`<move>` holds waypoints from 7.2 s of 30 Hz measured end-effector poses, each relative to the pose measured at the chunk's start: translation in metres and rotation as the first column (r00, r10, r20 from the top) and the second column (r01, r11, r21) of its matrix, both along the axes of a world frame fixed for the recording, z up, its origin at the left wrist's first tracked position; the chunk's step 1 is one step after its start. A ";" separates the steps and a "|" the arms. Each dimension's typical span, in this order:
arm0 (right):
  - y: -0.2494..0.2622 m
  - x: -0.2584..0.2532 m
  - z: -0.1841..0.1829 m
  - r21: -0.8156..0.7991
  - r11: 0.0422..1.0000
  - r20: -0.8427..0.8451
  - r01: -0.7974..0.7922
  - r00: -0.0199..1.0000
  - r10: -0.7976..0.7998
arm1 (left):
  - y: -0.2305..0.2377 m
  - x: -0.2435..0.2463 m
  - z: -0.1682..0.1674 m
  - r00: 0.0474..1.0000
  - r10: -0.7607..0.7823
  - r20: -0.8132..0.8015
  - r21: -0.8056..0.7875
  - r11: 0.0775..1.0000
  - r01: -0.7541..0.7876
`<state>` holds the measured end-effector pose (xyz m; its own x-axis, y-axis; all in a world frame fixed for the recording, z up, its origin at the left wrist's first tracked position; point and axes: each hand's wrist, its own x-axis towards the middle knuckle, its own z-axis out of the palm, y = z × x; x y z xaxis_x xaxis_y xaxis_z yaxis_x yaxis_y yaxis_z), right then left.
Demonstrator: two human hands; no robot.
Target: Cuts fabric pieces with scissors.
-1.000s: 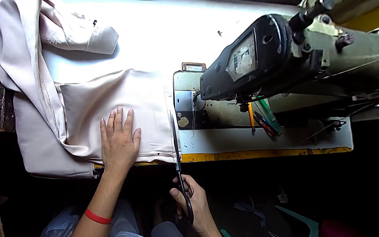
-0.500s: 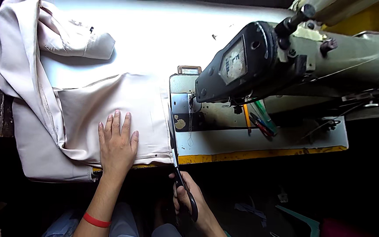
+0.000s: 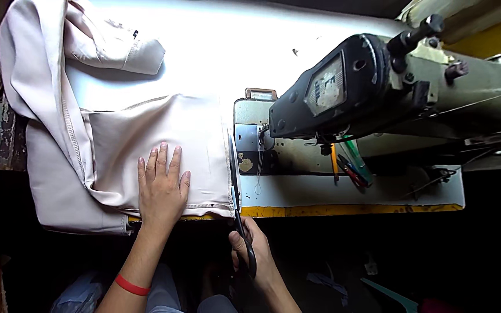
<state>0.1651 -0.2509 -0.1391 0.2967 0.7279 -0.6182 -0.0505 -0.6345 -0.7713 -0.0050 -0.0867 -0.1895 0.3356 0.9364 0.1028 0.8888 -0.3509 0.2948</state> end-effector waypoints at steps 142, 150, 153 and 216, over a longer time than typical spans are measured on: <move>0.035 -0.008 0.012 0.032 0.999 -0.061 0.010 0.998 -0.008 | -0.009 -0.008 0.005 0.999 -0.034 0.032 -0.040 0.999 0.035; 0.041 -0.011 0.015 -0.034 0.999 0.079 0.027 0.997 -0.024 | -0.009 -0.008 0.006 0.999 -0.033 0.024 -0.049 0.998 0.034; 0.041 -0.011 0.014 -0.063 0.998 0.129 0.029 0.991 -0.021 | -0.009 -0.008 0.007 0.999 -0.035 0.013 -0.046 0.998 0.035; 0.038 -0.024 0.012 0.004 1.000 0.027 0.029 0.999 -0.029 | 0.105 0.058 0.007 0.985 -0.167 0.031 0.002 0.986 0.167</move>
